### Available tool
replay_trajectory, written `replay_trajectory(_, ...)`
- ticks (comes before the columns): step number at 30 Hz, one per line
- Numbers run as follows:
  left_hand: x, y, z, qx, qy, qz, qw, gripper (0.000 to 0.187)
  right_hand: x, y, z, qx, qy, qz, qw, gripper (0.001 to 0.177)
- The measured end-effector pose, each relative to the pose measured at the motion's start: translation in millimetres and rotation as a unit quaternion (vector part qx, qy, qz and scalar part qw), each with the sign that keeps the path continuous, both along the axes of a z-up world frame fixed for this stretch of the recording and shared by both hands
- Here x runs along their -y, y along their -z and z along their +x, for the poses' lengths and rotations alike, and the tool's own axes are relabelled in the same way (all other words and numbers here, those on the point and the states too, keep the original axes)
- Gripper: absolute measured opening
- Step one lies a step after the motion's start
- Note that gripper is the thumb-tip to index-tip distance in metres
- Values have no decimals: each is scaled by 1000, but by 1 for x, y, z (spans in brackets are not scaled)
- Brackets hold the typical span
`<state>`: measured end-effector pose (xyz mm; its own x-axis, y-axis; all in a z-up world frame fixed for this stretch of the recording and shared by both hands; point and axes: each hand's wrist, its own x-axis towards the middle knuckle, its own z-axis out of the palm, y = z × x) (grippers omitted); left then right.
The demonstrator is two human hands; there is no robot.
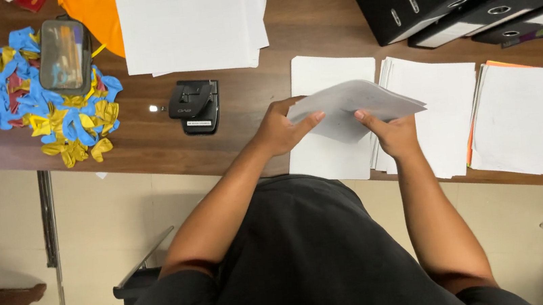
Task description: The person is aligning, hole-punching, and stapling documents at a desk.
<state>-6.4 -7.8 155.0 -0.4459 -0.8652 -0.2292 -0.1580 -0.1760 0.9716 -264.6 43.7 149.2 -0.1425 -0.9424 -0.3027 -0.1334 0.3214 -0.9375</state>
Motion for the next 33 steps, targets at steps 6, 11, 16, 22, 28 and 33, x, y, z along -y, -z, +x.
replay_trajectory(6,7,14,9,-80,46,-53,994,41,1,2,-16,-36,-81,-7,996,27)
replay_trajectory(11,1,16,7,-112,81,-95,986,38,6,-4,-13,0,-190,-126,974,30)
replay_trajectory(16,-4,4,3,-76,51,-109,990,31,-5,14,-12,47,-109,-118,986,20)
replay_trajectory(22,-12,4,7,-42,8,-25,999,38,-9,11,-2,18,33,-38,999,27)
replay_trajectory(28,-17,-2,6,-31,18,-32,999,43,-16,9,0,10,8,-26,1000,33)
replay_trajectory(33,-18,11,0,-91,4,-77,993,30,-10,9,-6,-7,-34,-40,999,28)
